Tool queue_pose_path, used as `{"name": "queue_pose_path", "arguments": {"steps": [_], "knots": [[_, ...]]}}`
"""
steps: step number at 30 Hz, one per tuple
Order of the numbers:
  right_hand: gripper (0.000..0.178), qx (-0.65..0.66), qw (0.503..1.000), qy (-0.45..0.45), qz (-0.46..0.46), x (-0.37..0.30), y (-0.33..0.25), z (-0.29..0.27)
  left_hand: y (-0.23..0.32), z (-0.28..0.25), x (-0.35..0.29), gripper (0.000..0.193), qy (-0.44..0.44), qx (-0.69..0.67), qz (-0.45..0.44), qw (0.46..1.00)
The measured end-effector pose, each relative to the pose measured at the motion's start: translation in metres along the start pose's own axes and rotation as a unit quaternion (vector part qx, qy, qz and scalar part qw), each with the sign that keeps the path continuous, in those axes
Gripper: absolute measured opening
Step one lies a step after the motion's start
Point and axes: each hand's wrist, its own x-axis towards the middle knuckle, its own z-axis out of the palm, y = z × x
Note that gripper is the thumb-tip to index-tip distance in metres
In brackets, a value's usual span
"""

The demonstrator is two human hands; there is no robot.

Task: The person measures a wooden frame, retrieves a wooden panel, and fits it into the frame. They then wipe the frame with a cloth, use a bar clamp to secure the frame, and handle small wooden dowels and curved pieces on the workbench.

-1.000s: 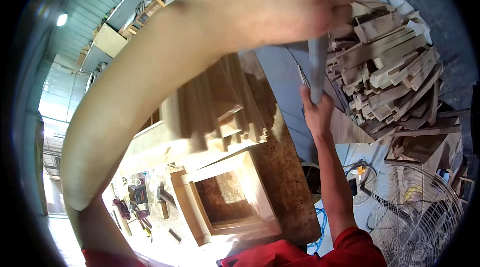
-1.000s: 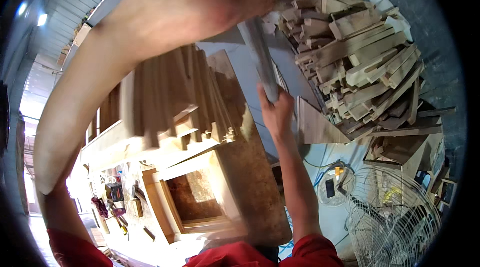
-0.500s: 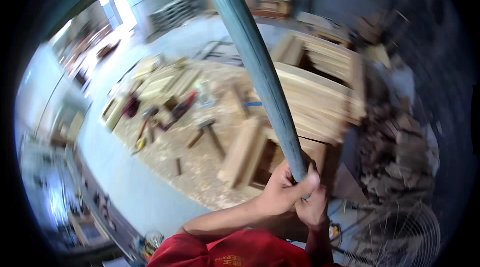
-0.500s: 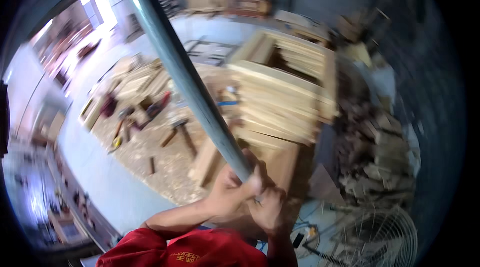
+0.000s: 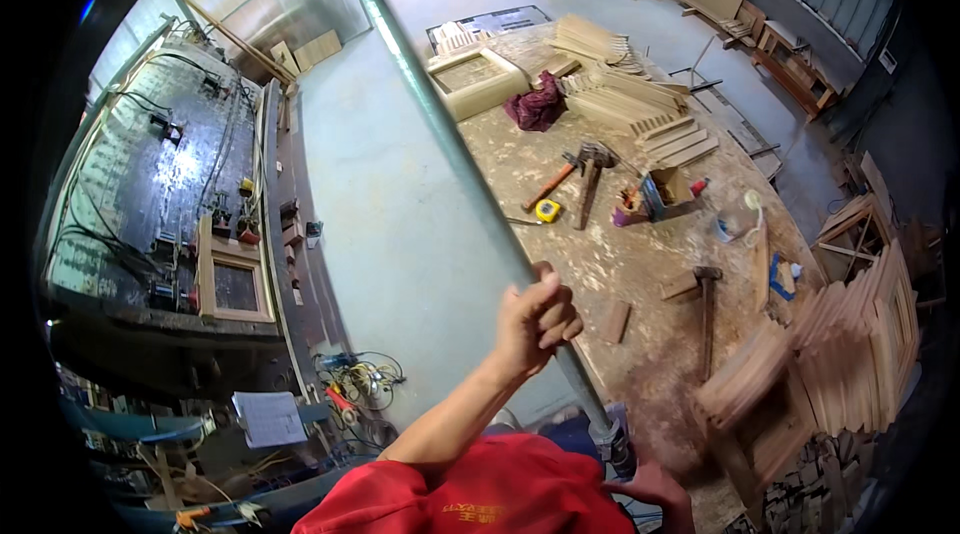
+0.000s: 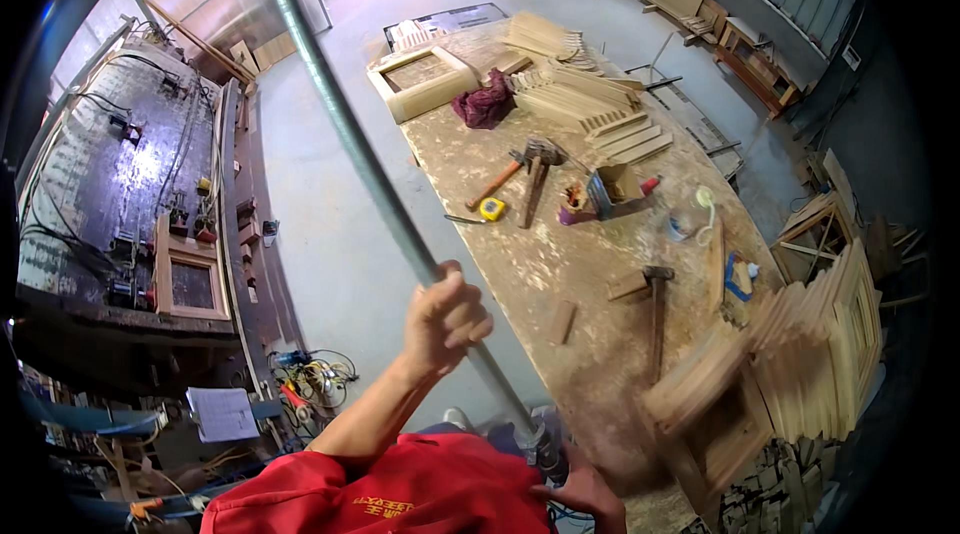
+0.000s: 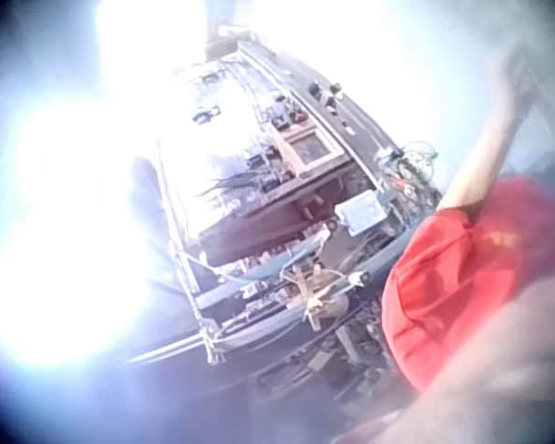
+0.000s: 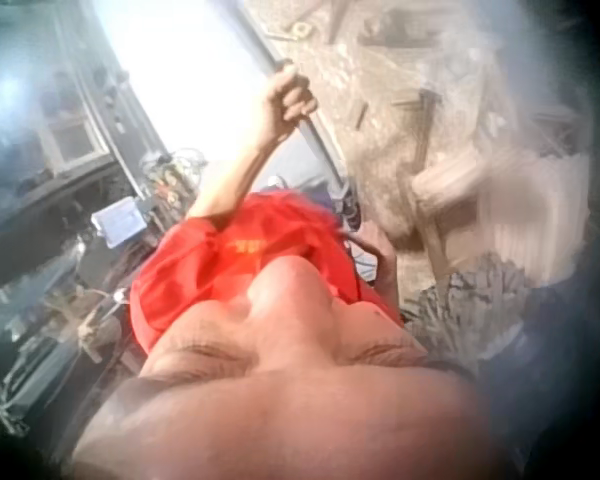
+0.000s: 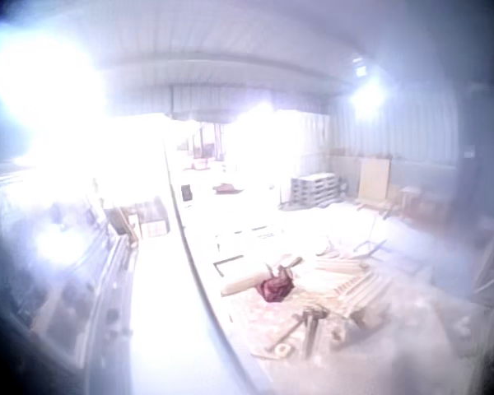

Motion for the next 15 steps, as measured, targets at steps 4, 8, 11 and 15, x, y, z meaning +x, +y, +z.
{"name": "queue_pose_path", "arguments": {"steps": [4,8,11,15], "knots": [[0.089,0.277,0.959,-0.027,-0.053,0.131,-0.025,0.018,0.099,-0.061,0.058,0.028,0.018,-0.008,0.046,0.999],[0.074,0.141,0.98,-0.015,-0.138,0.261,-0.094,0.011,0.203,-0.118,0.128,0.026,0.031,-0.04,0.111,0.992],[0.068,0.121,0.979,0.022,-0.162,0.344,-0.183,-0.002,0.265,-0.16,0.184,0.025,0.005,0.179,0.227,0.957],[0.063,0.074,0.97,0.103,-0.206,0.459,-0.313,0.003,0.258,-0.237,0.191,0.134,-0.014,0.461,0.155,0.873]]}}
